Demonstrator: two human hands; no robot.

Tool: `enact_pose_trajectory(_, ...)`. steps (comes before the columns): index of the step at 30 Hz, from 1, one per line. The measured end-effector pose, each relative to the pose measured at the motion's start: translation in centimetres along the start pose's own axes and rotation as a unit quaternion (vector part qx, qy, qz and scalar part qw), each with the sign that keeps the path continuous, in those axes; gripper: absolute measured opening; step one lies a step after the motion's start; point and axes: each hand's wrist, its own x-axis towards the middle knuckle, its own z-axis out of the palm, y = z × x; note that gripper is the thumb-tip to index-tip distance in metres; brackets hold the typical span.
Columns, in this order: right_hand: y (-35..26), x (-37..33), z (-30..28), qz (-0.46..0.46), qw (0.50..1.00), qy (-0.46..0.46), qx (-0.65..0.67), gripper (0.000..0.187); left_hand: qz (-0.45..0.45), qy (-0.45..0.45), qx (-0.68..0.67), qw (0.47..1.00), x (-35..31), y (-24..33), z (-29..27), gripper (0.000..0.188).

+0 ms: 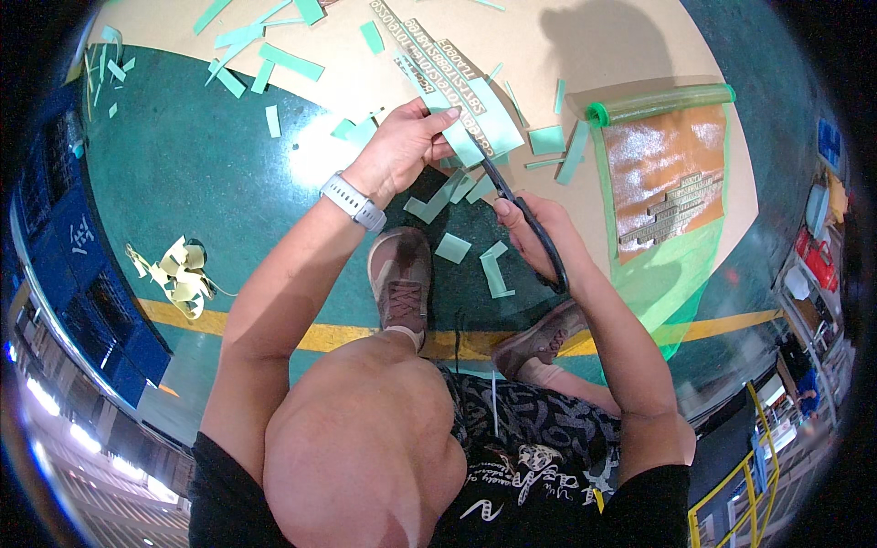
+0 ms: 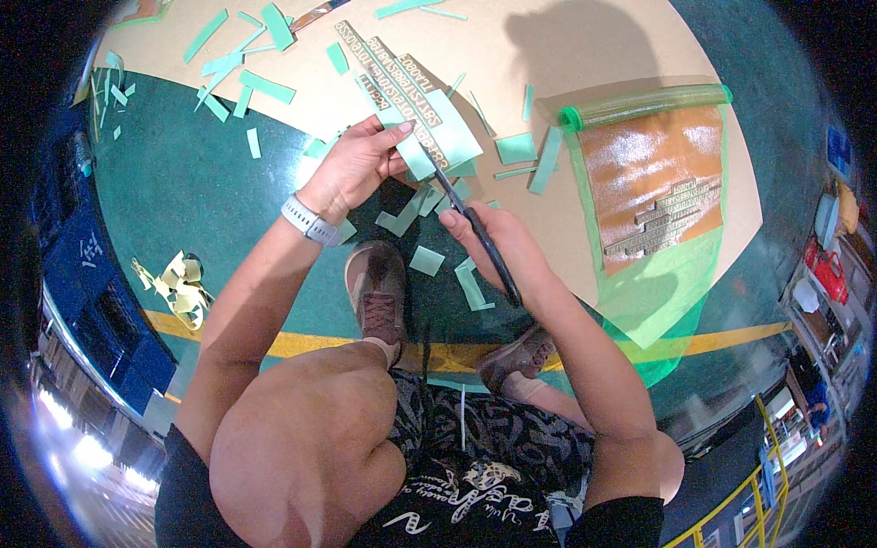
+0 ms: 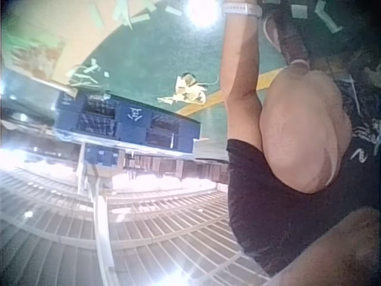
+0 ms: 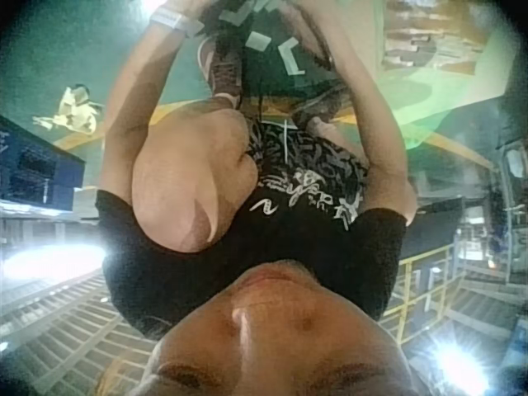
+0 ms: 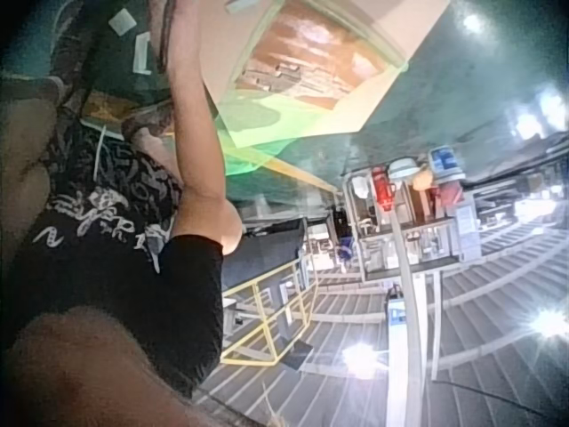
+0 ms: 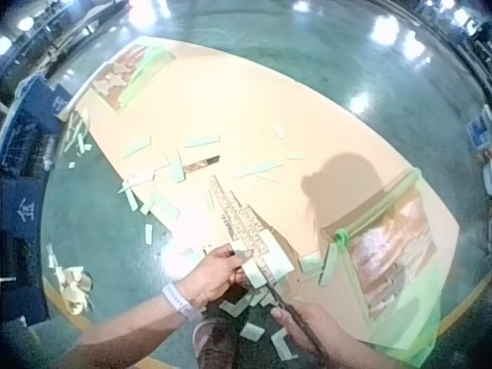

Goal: The person cuts strips of adhesive tape using scissors, removes the protective backing from the strips, and presses them onto a large sheet of cardboard.

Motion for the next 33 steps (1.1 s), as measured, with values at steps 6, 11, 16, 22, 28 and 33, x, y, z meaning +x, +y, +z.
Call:
enact_pose_trajectory(6, -0.1, 0.0, 0.1, 0.003, 0.999, 0.018, -0.034, 0.045, 0.005, -0.006, -0.012, 1.000, 0.2, -0.1, -0.2, 0.020)
enact_pose_trajectory(11, -1.3, -0.4, 0.0, 0.044, 0.999, -0.005, 0.015, 0.046, -0.005, -0.005, 0.005, 1.000, 0.1, -0.2, 0.2, 0.019)
enact_pose_trajectory(16, -1.2, -0.3, -0.4, 0.047, 0.999, -0.008, 0.013, 0.046, -0.022, -0.003, 0.016, 1.000, -0.2, -0.4, 0.8, 0.017)
enact_pose_trajectory(22, -0.9, 0.4, 1.0, 0.003, 1.000, 0.024, -0.009, 0.044, -0.008, -0.013, 0.018, 1.000, -0.5, 0.3, -0.4, 0.017)
enact_pose_trajectory(28, 6.4, 3.3, 3.9, -0.089, 0.988, 0.083, 0.090, 0.035, -0.019, -0.063, 0.006, 0.998, 1.4, -0.3, -0.8, 0.016)
enact_pose_trajectory(33, -1.2, 0.9, 1.3, -0.060, 0.996, -0.027, 0.066, 0.037, -0.020, -0.013, -0.006, 1.000, 0.5, 0.2, -2.0, 0.040)
